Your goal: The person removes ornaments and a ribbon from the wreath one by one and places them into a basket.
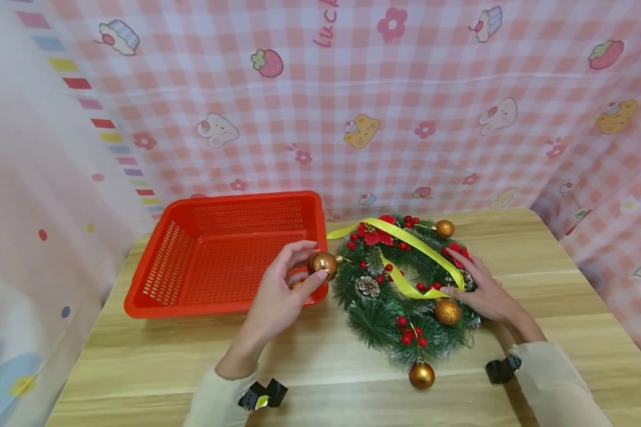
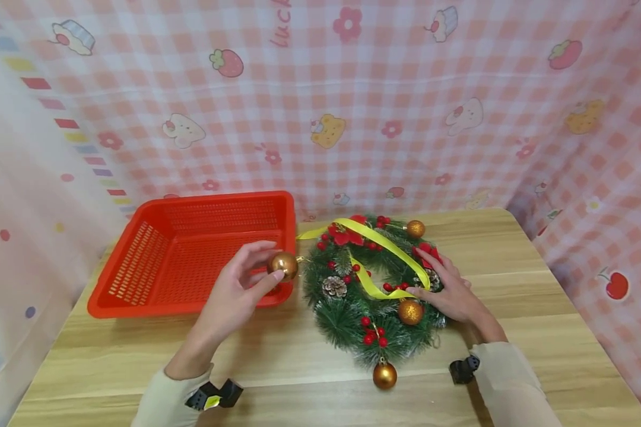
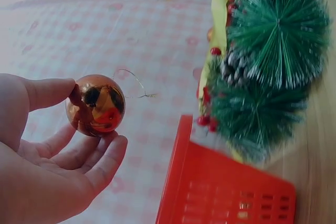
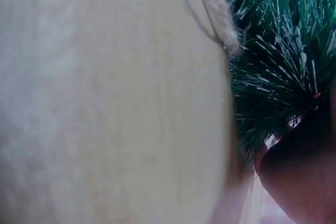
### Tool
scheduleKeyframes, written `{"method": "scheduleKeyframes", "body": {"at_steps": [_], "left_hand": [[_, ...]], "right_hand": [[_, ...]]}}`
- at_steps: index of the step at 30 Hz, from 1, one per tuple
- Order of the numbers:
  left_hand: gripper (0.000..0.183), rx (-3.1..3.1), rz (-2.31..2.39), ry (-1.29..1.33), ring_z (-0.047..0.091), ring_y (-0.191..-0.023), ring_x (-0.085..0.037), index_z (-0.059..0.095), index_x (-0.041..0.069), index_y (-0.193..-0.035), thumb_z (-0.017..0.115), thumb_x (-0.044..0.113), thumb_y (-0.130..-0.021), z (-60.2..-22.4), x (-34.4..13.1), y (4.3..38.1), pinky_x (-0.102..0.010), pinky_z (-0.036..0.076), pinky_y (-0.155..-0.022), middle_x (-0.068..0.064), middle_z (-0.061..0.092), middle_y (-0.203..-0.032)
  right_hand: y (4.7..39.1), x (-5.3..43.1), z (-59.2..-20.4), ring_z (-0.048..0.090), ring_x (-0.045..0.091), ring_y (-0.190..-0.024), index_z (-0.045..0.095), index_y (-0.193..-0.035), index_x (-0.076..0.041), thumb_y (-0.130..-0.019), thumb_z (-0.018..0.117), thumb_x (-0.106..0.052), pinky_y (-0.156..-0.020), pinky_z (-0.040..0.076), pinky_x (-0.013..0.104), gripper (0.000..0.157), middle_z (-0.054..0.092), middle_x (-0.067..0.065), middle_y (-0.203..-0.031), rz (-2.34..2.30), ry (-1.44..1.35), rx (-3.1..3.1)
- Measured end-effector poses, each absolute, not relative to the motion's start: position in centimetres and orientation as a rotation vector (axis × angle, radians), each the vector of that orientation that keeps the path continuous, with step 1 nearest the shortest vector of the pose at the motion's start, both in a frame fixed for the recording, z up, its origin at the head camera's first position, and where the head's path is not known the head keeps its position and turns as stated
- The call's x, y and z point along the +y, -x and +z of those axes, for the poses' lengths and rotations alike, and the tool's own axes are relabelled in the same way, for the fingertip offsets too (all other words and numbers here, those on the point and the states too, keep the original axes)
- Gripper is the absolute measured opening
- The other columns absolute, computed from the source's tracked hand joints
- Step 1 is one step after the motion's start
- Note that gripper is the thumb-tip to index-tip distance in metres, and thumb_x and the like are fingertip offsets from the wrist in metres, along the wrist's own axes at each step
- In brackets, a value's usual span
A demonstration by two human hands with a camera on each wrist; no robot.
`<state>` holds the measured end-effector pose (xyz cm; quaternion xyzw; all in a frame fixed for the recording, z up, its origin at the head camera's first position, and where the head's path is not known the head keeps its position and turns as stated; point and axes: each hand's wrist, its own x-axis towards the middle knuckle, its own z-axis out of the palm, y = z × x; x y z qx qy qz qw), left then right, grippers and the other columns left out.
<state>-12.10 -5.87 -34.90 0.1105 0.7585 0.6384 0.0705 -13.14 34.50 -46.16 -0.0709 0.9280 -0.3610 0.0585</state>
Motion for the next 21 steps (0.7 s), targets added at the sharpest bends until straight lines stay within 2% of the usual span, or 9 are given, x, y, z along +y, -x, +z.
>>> {"method": "scheduleKeyframes", "body": {"at_steps": [3,7,21], "left_hand": [[0.045,2.312,1.930,-0.302,0.064,-0.113,-0.028,0.054,0.020,-0.134,0.069,0.010,-0.093,-34.9,-6.8,12.2,-0.044,0.057,-0.083,-0.006,0.060,-0.133],[0.044,2.394,1.915,-0.282,0.059,-0.119,-0.022,0.054,0.016,-0.132,0.070,0.009,-0.092,-35.2,-7.9,12.4,-0.041,0.049,-0.100,-0.006,0.061,-0.131],[0.044,2.540,1.828,-0.164,0.053,-0.125,-0.021,0.052,0.013,-0.134,0.069,0.012,-0.094,-36.4,-11.2,13.3,-0.046,0.046,-0.103,-0.007,0.059,-0.133]], "right_hand": [[13.1,34.5,-46.1,0.011,0.060,-0.141,0.015,-0.159,-0.033,-0.093,0.066,-0.041,-0.091,0.005,0.088,0.084,0.005,0.032,-0.160,-1.100,0.220,2.812],[13.1,34.6,-46.0,0.011,0.061,-0.140,0.016,-0.159,-0.032,-0.093,0.067,-0.039,-0.088,0.006,0.089,0.084,0.005,0.033,-0.159,-1.095,0.228,2.810],[13.2,34.6,-46.0,0.012,0.062,-0.138,0.016,-0.160,-0.030,-0.093,0.068,-0.035,-0.085,0.005,0.091,0.085,0.005,0.034,-0.158,-1.102,0.255,2.798]]}}
